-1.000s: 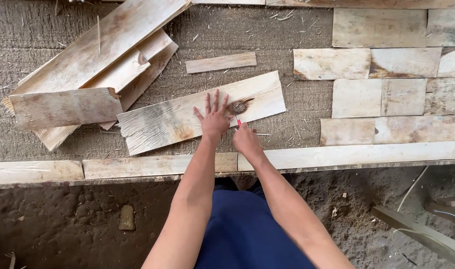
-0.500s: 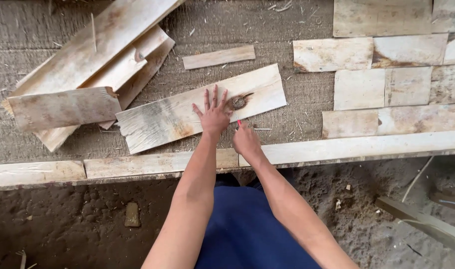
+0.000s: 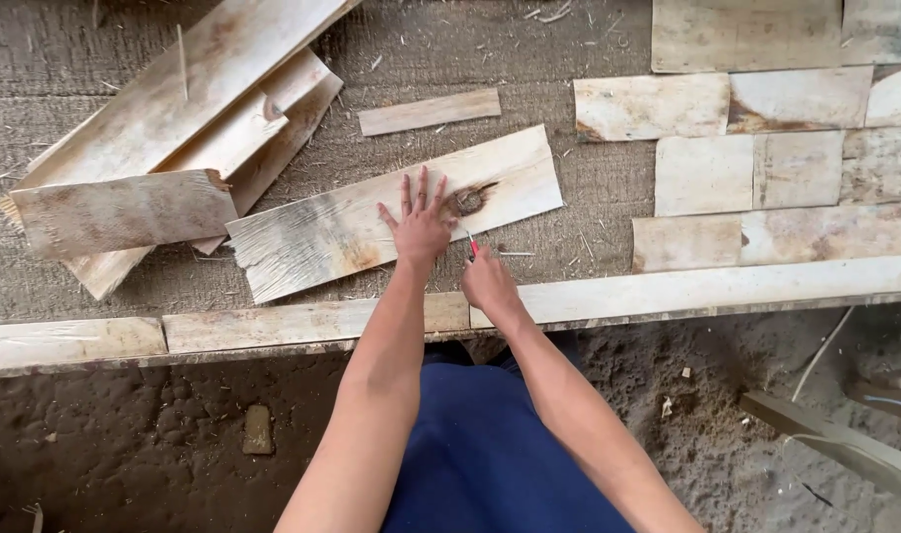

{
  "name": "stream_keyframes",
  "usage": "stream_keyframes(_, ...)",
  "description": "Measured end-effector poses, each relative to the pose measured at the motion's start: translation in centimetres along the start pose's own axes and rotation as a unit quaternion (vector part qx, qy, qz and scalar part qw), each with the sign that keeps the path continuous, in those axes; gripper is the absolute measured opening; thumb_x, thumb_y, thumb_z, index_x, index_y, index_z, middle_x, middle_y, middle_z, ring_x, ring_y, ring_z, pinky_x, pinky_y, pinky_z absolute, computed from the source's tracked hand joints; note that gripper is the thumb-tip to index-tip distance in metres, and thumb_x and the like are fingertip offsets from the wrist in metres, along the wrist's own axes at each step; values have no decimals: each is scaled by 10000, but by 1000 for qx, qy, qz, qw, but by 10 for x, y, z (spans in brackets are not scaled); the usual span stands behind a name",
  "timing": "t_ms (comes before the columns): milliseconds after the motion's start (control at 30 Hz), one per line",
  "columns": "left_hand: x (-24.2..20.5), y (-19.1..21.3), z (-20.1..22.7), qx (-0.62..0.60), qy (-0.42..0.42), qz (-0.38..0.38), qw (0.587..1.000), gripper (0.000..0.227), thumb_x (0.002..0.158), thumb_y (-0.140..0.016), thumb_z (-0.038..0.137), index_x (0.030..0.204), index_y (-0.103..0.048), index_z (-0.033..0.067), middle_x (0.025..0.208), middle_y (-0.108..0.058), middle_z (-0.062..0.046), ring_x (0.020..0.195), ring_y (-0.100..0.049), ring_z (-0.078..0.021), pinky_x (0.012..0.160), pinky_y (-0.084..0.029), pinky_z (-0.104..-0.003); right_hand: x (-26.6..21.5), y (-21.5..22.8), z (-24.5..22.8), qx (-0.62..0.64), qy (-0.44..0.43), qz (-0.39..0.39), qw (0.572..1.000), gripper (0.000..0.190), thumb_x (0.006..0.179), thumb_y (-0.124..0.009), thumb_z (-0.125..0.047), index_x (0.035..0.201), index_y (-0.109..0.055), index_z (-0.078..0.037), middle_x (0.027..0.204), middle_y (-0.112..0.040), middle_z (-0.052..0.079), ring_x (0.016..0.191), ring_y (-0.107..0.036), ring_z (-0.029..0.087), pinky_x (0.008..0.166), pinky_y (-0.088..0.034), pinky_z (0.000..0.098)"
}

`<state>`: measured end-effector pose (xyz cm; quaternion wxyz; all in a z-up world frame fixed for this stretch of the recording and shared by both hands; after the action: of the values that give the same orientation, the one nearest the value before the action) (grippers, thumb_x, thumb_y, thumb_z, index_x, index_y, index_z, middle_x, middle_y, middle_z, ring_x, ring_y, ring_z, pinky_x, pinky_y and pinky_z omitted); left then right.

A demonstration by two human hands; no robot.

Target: Arranging and marking thin wood pieces on a workbench to create a tiled pattern.

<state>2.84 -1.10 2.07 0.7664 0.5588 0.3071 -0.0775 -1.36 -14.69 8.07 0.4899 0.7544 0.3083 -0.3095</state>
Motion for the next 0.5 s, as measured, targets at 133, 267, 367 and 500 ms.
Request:
stream_keyframes(133, -6, 10, 3, 1, -4, -14, 1000, 747, 1021, -438, 560, 1620, -3, 459, 1701, 163, 119, 1551, 205, -215, 1154, 52, -754, 14, -6, 16, -9, -9, 6, 1000, 478, 1049, -362, -360, 1278, -468, 46, 1174, -666, 361, 1150, -643, 549, 900, -537, 629)
stream_keyframes(267, -7, 10, 2, -17, 1, -23, 1000, 723, 1025, -427, 526, 1616, -16, 459, 1704, 146, 122, 1549, 205, -206, 1168, 54, -734, 16, -6, 32, 0, -4, -13, 1000, 536, 1031, -372, -392, 1299, -491, 56, 1197, -658, 366, 1161, -635, 555, 913, -527, 634)
stream_keyframes(367, -2, 16, 4, -11, -4, -15, 1000, 729, 1024, -431, 498, 1618, -11, 451, 1704, 150, 111, 1549, 205, -218, 1163, 44, -746, -7, 20, 17, 15, 2, 2, 1000, 560, 1038, -341, -406, 1302, -503, 60, 1191, -654, 383, 1173, -619, 565, 943, -508, 631)
stream_keyframes(500, -10, 15, 5, 2, -3, -27, 1000, 742, 1022, -432, 469, 1624, 2, 443, 1704, 165, 103, 1548, 216, -230, 1146, 45, -763, -6, 21, 9, 8, 29, 48, 998, 525, 1047, -339, -415, 1212, -540, 40, 1101, -678, 390, 1112, -656, 552, 932, -518, 612)
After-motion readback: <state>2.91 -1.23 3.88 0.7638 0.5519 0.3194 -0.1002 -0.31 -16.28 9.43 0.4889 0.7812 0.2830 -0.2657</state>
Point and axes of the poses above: each hand's wrist, its own x-axis towards the middle knuckle, its own y-axis out of the back of the hand, z = x × y, the point moved 5 cm from there along x, towards the middle knuckle
